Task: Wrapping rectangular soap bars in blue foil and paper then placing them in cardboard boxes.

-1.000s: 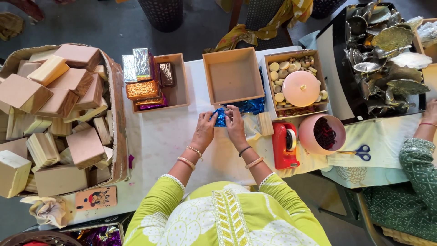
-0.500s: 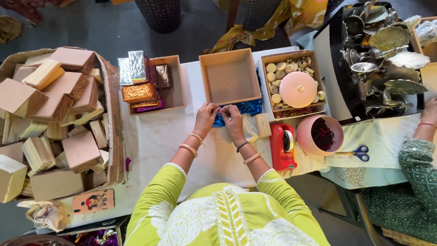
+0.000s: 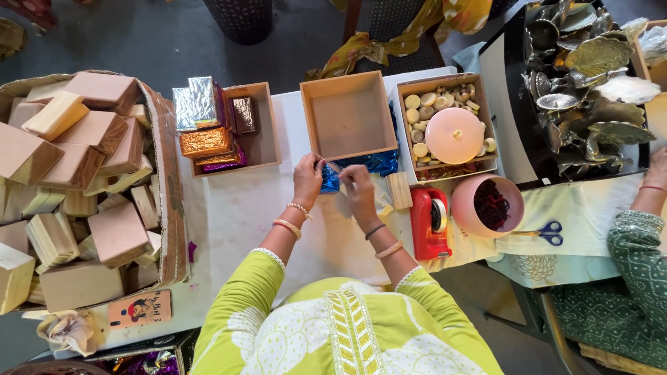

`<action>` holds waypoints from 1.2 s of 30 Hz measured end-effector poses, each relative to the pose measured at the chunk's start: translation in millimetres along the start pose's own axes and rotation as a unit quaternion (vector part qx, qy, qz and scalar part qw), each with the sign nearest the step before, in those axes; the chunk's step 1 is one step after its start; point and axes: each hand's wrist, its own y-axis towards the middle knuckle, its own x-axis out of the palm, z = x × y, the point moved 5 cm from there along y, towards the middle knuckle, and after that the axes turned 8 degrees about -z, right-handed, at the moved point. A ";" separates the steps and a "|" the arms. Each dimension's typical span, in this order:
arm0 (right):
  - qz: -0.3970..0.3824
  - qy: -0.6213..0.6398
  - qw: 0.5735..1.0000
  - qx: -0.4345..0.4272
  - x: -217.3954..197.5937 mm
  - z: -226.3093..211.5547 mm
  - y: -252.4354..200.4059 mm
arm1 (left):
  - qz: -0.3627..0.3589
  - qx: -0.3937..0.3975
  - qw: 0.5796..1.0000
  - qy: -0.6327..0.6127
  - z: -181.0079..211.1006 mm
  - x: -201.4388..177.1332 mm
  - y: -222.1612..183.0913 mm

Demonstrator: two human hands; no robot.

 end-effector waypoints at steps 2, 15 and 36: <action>0.031 0.053 0.996 0.059 -14.6 41.6 -9.9 | -0.003 0.005 1.000 -0.009 6.8 -3.6 -4.2; 0.019 -0.129 0.964 0.233 -192.2 163.5 -63.2 | -0.029 -0.011 0.999 -0.022 8.0 -1.2 -9.9; -0.070 -0.299 0.924 0.230 -192.5 152.4 -33.1 | -0.008 0.001 0.999 -0.054 5.8 -2.0 -12.7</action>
